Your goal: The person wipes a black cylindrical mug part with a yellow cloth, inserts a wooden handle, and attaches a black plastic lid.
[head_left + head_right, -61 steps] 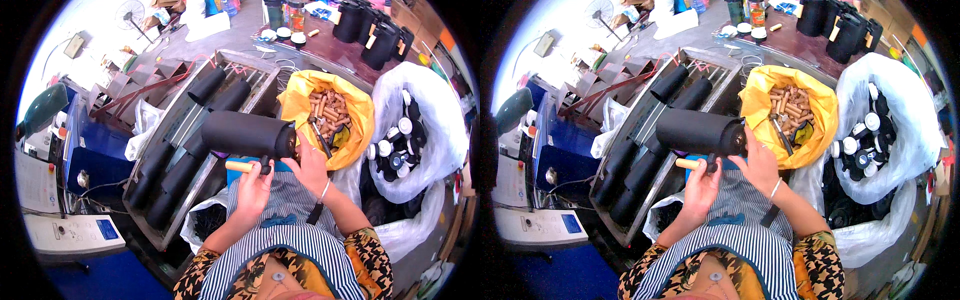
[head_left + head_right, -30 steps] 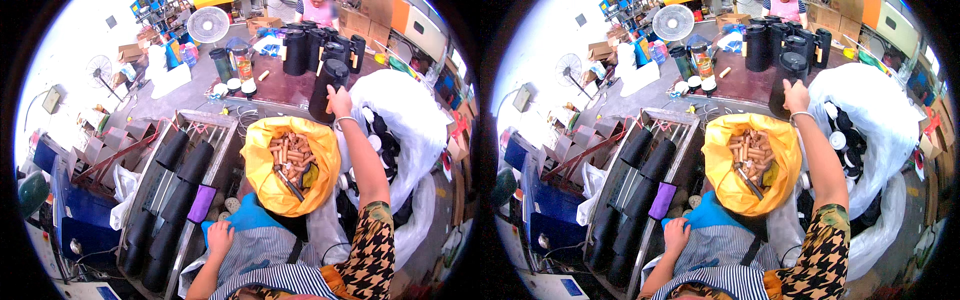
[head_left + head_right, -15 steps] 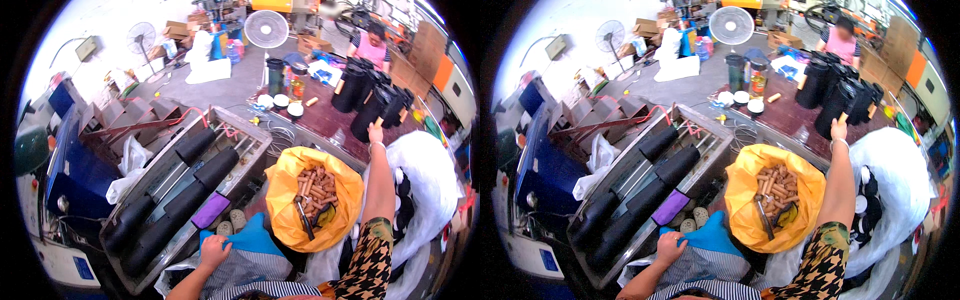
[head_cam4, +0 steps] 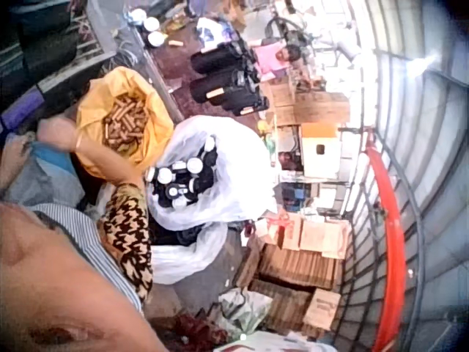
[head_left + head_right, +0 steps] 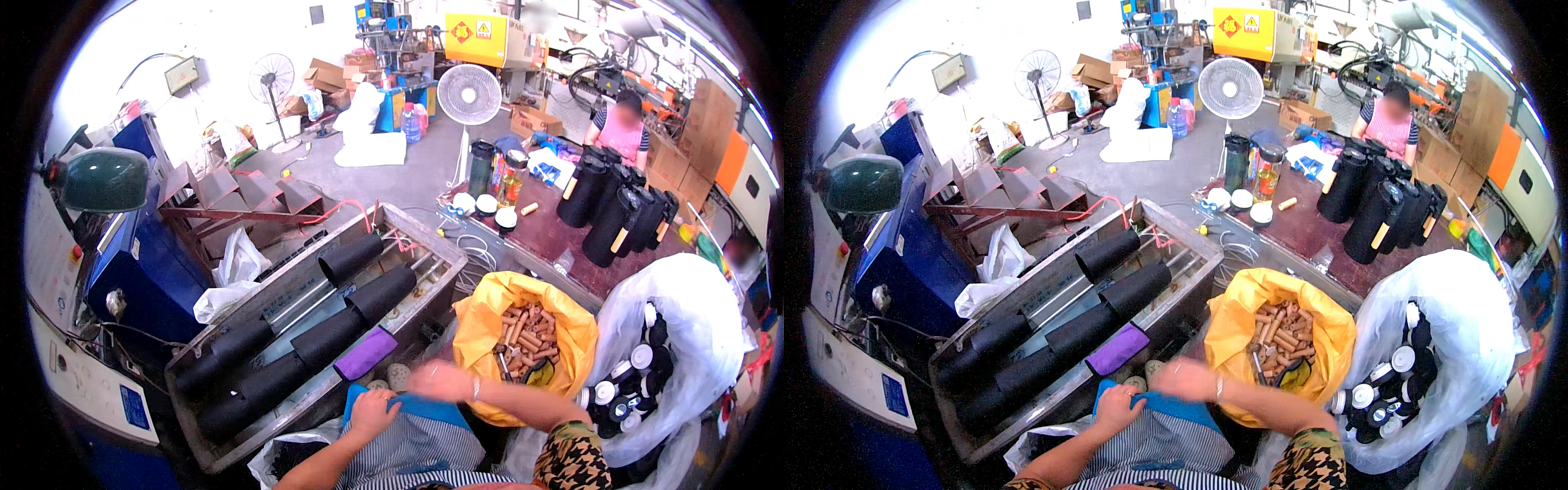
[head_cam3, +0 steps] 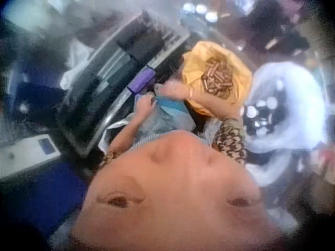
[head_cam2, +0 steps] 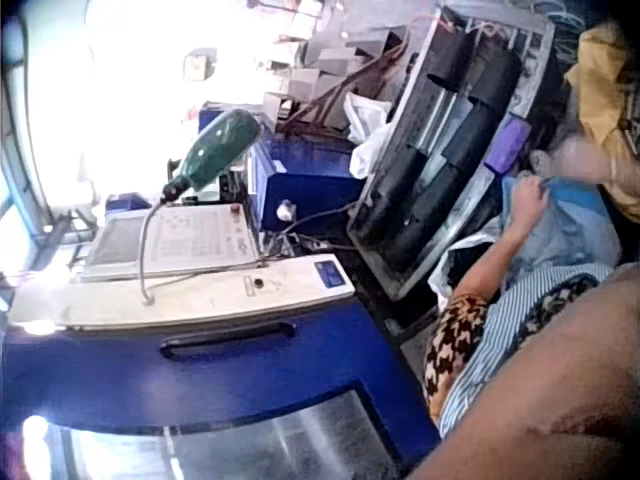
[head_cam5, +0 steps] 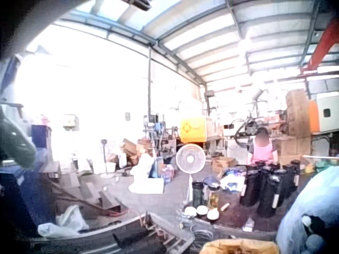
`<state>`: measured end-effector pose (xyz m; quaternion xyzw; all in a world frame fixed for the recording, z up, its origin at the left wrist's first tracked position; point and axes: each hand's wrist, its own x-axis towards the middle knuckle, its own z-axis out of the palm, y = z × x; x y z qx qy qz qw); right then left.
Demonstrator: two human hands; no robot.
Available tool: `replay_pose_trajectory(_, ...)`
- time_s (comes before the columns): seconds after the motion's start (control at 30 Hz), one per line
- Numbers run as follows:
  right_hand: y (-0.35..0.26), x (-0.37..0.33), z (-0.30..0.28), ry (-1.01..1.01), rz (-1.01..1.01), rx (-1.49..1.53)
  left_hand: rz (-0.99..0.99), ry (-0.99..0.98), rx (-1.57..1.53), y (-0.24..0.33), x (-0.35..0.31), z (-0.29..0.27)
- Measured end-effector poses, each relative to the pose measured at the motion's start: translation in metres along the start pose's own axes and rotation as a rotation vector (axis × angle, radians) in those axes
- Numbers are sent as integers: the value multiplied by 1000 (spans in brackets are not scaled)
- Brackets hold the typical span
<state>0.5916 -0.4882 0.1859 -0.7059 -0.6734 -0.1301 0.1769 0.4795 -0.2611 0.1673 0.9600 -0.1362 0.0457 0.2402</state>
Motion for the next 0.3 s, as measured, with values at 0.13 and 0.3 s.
replay_pose_trajectory(0.13, -65, 22, 58, -120, 531, 236, -59, 14, 23, -9, -10, 3)
replay_pose_trajectory(0.3, -71, 0, 78, -218, 679, 161, 206, 208, -295, 15, 14, -9)
